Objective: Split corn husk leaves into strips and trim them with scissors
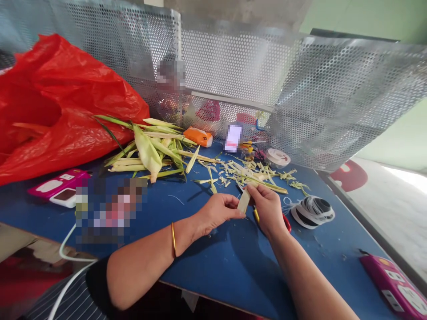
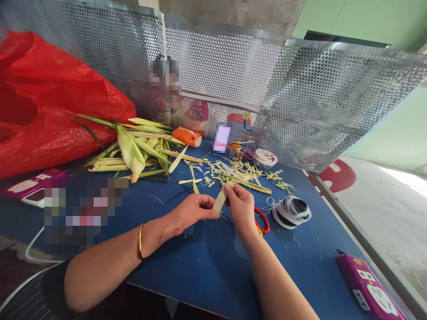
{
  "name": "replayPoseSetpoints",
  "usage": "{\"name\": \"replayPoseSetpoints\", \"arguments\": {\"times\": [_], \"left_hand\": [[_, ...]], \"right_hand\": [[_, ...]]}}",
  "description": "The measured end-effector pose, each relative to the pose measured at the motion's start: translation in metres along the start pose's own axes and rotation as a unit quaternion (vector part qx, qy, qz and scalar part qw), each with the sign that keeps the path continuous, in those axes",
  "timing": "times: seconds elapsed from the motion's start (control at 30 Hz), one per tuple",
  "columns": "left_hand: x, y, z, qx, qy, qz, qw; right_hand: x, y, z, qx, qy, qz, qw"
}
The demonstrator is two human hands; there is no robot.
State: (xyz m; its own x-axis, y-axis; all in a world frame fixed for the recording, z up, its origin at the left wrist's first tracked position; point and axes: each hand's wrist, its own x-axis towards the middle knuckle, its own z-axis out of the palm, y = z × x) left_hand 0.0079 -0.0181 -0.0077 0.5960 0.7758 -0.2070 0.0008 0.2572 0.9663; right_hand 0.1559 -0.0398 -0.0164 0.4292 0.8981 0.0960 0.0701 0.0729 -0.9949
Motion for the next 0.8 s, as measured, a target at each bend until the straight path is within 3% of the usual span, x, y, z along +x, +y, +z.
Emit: {"name": "replayPoseSetpoints", "arguments": {"times": [0.4,0.57,0.67,0.8], "left_hand": [[0.001,-0.001,-0.004,0.025,-0.039,0.004,0.999],[0.003,0.004,-0.007,-0.044,0.059,0.008,0.997],[0.006,0.007,-0.011,-0.079,0.115,0.023,0.990],[0.007,0.009,-0.015,-0.087,0.126,0.030,0.988]], "right_hand": [[0.000,0.000,-0.002,-0.034,-0.037,-0.028,0.998],[-0.006,-0.009,-0.001,-0.060,-0.004,-0.056,0.997],[-0.014,-0.013,0.002,-0.107,-0.059,-0.092,0.988],[-0.022,-0.011,0.008,-0.106,-0.093,-0.087,0.986]]}}
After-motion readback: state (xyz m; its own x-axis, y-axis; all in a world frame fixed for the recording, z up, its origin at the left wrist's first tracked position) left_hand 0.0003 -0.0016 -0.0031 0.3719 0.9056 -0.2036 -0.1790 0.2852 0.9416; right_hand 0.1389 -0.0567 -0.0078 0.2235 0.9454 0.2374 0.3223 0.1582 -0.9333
